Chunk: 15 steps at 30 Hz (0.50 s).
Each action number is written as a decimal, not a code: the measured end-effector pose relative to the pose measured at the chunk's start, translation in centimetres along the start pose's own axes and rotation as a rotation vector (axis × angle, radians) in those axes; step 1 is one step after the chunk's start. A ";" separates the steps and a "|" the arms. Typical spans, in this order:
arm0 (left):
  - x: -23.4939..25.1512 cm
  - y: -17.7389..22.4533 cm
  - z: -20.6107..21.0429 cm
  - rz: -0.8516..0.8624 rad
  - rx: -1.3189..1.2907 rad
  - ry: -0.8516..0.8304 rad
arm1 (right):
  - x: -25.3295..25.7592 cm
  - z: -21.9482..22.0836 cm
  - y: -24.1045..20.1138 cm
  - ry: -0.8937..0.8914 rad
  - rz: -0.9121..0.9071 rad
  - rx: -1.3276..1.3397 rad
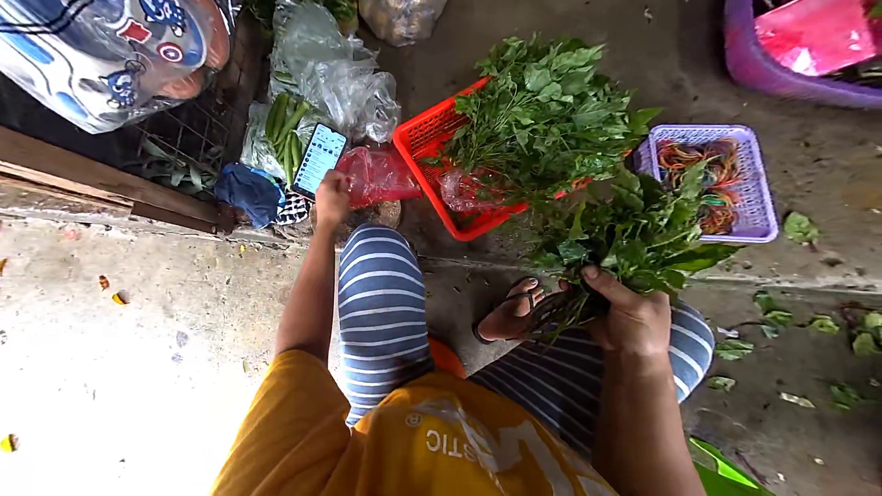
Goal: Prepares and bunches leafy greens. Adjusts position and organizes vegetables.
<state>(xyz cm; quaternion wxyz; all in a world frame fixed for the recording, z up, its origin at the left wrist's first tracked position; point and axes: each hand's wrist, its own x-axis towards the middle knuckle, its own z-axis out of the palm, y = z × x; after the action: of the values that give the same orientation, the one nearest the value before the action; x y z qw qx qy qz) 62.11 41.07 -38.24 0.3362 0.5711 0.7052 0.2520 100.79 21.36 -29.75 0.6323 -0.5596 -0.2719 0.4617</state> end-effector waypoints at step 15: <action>2.9 0.8 1.0 0.019 0.119 -0.209 | 0.6 0.6 0.9 -0.030 -0.018 -0.086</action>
<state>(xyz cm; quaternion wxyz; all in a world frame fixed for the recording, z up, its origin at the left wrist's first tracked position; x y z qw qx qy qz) 62.98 44.04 -38.82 0.3706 0.6201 0.6745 0.1520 100.25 22.14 -30.53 0.6074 -0.5768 -0.3063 0.4522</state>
